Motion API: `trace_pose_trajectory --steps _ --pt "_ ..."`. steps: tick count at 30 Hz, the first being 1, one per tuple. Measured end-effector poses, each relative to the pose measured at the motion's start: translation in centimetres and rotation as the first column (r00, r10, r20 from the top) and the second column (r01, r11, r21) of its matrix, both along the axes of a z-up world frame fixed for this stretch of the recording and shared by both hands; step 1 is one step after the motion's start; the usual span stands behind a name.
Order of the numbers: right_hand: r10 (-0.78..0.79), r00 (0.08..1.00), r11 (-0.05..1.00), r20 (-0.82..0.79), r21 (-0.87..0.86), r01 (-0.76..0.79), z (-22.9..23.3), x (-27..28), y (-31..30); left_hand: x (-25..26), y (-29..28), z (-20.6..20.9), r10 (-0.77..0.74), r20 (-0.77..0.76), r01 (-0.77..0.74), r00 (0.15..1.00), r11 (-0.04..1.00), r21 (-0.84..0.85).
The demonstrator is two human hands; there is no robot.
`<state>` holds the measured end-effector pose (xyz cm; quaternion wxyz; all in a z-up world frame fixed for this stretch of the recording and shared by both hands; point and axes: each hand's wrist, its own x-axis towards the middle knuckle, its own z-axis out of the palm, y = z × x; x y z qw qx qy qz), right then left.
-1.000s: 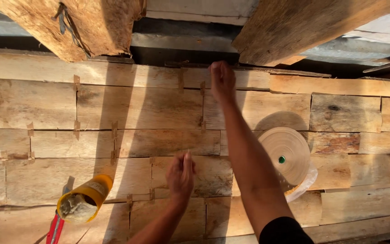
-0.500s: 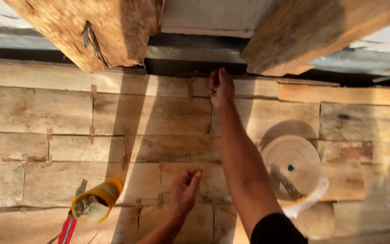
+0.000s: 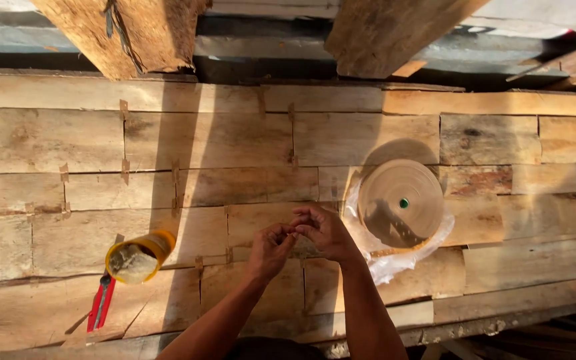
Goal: Patching gaps in a wooden surface with small wood strips and glue.
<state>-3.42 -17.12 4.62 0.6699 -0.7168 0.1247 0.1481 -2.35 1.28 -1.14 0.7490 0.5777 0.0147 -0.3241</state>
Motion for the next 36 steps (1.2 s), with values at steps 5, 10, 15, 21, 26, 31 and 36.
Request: trace_pose_trajectory --steps 5,10,15,21,26,31,36 --pt "-0.080 0.993 0.997 -0.089 -0.011 0.079 1.3 -4.2 -0.8 -1.0 -1.0 5.3 -0.184 0.100 0.156 0.978 0.958 0.240" --pt "-0.083 0.995 0.966 0.051 -0.241 0.093 3.6 -6.3 -0.3 -2.9 -1.3 6.0 -0.350 0.134 0.242 0.927 0.832 0.500" --pt "-0.018 0.991 0.789 0.134 -0.606 0.097 4.9 -7.0 1.4 -3.7 -2.2 3.6 -0.111 -0.135 0.139 0.985 0.964 0.228" --pt "0.039 0.969 0.811 0.244 -0.575 0.112 2.5 -6.4 0.2 -2.5 -2.3 3.4 -0.011 -0.505 0.044 0.863 0.998 0.054" --pt "0.032 0.974 0.870 0.222 -0.486 0.082 3.4 -5.2 -1.0 -0.8 -2.5 4.9 -0.026 -0.561 0.046 0.827 0.999 0.022" --pt "-0.034 0.958 0.893 0.284 -0.421 0.157 3.1 -4.6 -2.2 -0.6 -2.7 5.0 -0.017 -0.576 0.035 0.817 0.999 0.021" --pt "0.024 0.940 0.831 0.342 -0.530 0.172 1.8 -2.0 -4.1 -0.8 -3.4 4.7 -0.126 0.029 0.098 0.992 0.880 0.464"
